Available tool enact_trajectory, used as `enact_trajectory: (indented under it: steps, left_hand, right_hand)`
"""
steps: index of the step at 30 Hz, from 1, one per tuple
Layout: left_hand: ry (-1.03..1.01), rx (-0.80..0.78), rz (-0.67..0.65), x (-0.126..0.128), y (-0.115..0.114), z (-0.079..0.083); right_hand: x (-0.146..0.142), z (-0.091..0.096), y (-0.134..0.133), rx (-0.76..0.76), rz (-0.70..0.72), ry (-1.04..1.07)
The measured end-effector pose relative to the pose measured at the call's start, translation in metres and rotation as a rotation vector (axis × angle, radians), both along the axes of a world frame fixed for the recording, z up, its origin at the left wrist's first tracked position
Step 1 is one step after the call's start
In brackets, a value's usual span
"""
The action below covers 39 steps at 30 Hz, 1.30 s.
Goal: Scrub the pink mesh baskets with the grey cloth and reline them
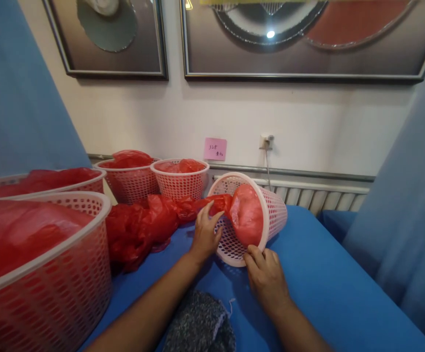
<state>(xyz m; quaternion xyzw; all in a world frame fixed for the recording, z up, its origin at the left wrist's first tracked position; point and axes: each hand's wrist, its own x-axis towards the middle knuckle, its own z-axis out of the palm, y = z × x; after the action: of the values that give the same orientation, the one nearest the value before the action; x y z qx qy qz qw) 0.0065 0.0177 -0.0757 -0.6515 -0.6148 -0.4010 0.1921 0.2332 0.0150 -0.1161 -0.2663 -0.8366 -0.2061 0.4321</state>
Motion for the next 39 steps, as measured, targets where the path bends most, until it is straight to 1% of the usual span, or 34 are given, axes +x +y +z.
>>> enact_trajectory:
  steps: [2, 5, 9, 11, 13, 15, 16, 18, 20, 21, 24, 26, 29, 32, 33, 34, 36, 39]
  left_hand:
    - [0.012, -0.058, 0.096, -0.002, 0.011, -0.006]
    - [0.032, -0.063, 0.206, -0.008, 0.019, -0.01]
    - [0.059, -0.015, 0.294, -0.02, 0.02, -0.005]
    - [0.056, -0.025, 0.298, -0.025, 0.019, -0.002]
    - [0.044, -0.037, 0.27, -0.028, 0.019, 0.0]
    - [-0.014, -0.019, 0.184, -0.027, 0.019, 0.002]
    - [-0.099, 0.011, 0.112, -0.026, 0.018, 0.004]
    - [-0.354, 0.095, -0.04, -0.022, 0.017, 0.012]
    - [-0.595, 0.177, -0.127, -0.017, 0.015, 0.023]
    - [-0.674, 0.208, -0.137, -0.015, 0.014, 0.029]
    - [-0.796, 0.26, -0.136, -0.012, 0.011, 0.046]
    - [-0.877, 0.255, -0.158, -0.011, 0.011, 0.053]
    - [-0.965, 0.147, -0.23, -0.008, 0.011, 0.052]
    - [-0.973, -0.014, -0.298, -0.002, 0.006, 0.042]
    - [-0.947, -0.058, -0.308, 0.001, 0.002, 0.038]
    - [-0.888, -0.099, -0.309, 0.004, -0.002, 0.033]
    - [-0.681, -0.204, -0.27, 0.01, -0.01, 0.024]
    - [-0.325, -0.504, -0.119, 0.019, -0.02, 0.014]
  right_hand:
    - [0.004, 0.001, 0.003, -0.008, 0.046, 0.021]
    - [0.012, 0.003, 0.009, -0.015, 0.099, 0.044]
    - [0.017, 0.006, 0.011, -0.025, 0.116, 0.057]
    - [0.015, 0.007, 0.008, -0.024, 0.121, 0.058]
    - [0.011, 0.006, 0.005, -0.017, 0.125, 0.048]
    - [0.008, 0.004, 0.003, -0.017, 0.114, 0.03]
    - [0.007, 0.003, 0.003, -0.022, 0.1, 0.024]
    - [0.008, 0.0, 0.006, -0.041, 0.056, 0.018]
    - [0.01, -0.003, 0.013, -0.062, -0.002, 0.023]
    - [0.013, -0.004, 0.017, -0.07, -0.034, 0.031]
    - [0.02, -0.007, 0.029, -0.084, -0.124, 0.062]
    - [0.024, -0.009, 0.035, -0.09, -0.166, 0.067]
    - [0.026, -0.013, 0.039, -0.108, -0.225, 0.053]
    - [0.025, -0.018, 0.044, -0.133, -0.303, 0.055]
    - [0.025, -0.019, 0.046, -0.149, -0.328, 0.057]
    - [0.024, -0.02, 0.047, -0.172, -0.348, 0.057]
    - [0.023, -0.021, 0.049, -0.241, -0.385, 0.045]
    - [0.021, -0.019, 0.048, -0.373, -0.441, -0.011]
